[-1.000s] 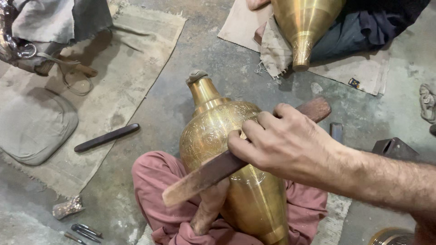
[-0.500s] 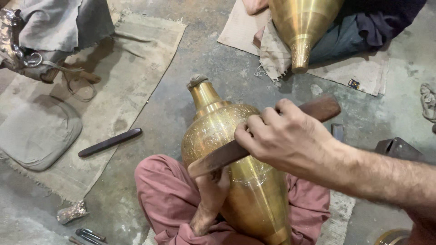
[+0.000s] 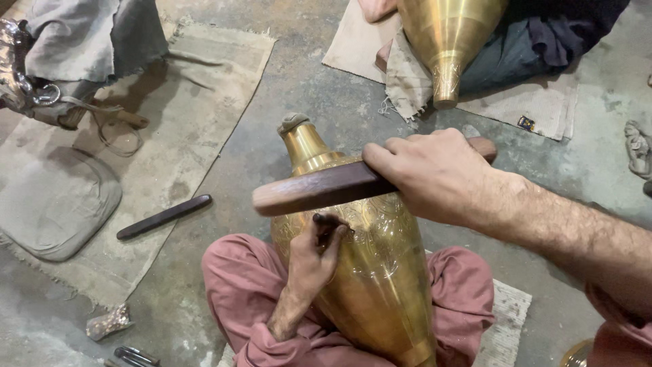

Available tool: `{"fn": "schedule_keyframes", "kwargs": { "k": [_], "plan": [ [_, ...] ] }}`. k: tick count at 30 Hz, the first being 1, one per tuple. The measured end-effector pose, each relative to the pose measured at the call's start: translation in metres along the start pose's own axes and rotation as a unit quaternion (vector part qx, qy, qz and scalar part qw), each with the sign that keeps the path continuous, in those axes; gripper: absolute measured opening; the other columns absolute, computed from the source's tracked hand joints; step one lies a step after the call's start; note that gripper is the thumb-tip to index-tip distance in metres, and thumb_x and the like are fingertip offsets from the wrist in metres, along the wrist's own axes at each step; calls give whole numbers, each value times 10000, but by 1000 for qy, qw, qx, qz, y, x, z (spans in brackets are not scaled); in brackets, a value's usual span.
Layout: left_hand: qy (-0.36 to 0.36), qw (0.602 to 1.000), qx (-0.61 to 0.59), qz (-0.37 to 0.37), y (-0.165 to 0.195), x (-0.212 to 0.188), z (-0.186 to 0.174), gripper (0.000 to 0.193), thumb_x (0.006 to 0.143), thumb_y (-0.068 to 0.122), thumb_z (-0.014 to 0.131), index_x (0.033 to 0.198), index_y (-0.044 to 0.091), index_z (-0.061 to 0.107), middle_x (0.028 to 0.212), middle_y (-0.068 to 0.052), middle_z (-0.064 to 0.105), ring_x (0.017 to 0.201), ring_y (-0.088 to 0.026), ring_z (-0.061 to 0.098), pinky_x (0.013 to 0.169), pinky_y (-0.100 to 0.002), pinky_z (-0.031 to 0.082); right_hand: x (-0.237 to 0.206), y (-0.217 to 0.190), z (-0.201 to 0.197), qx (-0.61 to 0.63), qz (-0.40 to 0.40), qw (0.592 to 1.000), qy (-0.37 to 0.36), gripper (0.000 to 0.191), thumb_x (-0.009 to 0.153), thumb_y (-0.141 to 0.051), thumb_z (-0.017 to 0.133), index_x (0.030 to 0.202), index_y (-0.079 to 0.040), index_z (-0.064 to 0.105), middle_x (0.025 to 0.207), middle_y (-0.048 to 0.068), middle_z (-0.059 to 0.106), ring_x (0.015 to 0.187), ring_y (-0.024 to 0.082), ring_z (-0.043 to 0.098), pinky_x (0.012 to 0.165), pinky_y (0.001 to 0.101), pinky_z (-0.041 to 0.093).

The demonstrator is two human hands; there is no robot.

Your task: The person sits on the floor holding a large brass vase between their legs and engraves decorative patterns into its surface. They hold a small chisel against the brass with one hand and strike it with a wooden mallet held in the other hand, repositioning the chisel repeatedly to work across the engraved design.

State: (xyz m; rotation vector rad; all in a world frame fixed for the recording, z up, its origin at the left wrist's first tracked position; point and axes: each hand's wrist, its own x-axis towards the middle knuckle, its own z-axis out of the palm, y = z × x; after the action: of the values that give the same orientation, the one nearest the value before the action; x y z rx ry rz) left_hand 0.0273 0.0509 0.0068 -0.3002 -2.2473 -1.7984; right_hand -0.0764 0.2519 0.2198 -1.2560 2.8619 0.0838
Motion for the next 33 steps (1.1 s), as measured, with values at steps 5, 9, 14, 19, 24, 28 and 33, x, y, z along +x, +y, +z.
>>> {"fn": "schedule_keyframes", "kwargs": {
  "k": [5,9,14,19,24,28,33],
  "plan": [
    [-37,998,49,-28,0,15,-3,184,963,83,711,1125,25,647,1000,-108,800,853,-191,805,742,-320,662,7,11,5,-8,32,996,-84,275,868,-143,653,1123,-99,560,816,68,669,718,244,703,577,420,574],
    [-112,982,104,-111,-3,26,-8,218,938,78,683,1151,54,647,973,-88,798,719,-206,774,647,-317,642,4,19,11,-69,27,992,-105,243,918,-110,641,1141,-118,546,865,61,674,769,244,730,633,427,588],
    [-145,988,57,9,-2,40,-15,154,961,64,683,1101,16,641,969,-116,757,843,-251,779,752,-345,637,-1,30,20,43,41,997,-45,329,791,-98,682,1095,-139,565,836,48,681,799,281,719,640,450,575],
    [-216,971,102,-8,-1,52,-19,153,944,76,700,1078,5,676,974,-147,761,863,-274,769,757,-374,619,-7,36,34,29,98,991,-86,343,832,-122,678,1155,-155,567,841,44,680,768,281,717,640,472,558],
    [-235,970,57,14,-6,64,-17,186,939,61,680,1074,-39,600,1005,-154,774,933,-283,773,779,-376,607,-13,46,49,130,102,986,-7,292,805,-140,718,1068,-140,592,798,37,701,731,261,724,656,516,513],
    [-289,955,64,-25,-10,70,-16,171,970,105,661,1101,5,615,994,-146,765,863,-269,778,756,-355,639,-17,52,57,111,91,990,-16,265,835,-148,694,1073,-138,580,820,43,697,746,258,725,643,423,578],
    [-295,948,114,-44,-9,72,-17,175,985,148,708,1067,14,631,941,-168,777,841,-290,775,730,-398,618,-16,51,61,27,103,992,-60,329,820,-122,700,1128,-157,588,845,61,706,758,298,717,642,451,573]
  ]
}}
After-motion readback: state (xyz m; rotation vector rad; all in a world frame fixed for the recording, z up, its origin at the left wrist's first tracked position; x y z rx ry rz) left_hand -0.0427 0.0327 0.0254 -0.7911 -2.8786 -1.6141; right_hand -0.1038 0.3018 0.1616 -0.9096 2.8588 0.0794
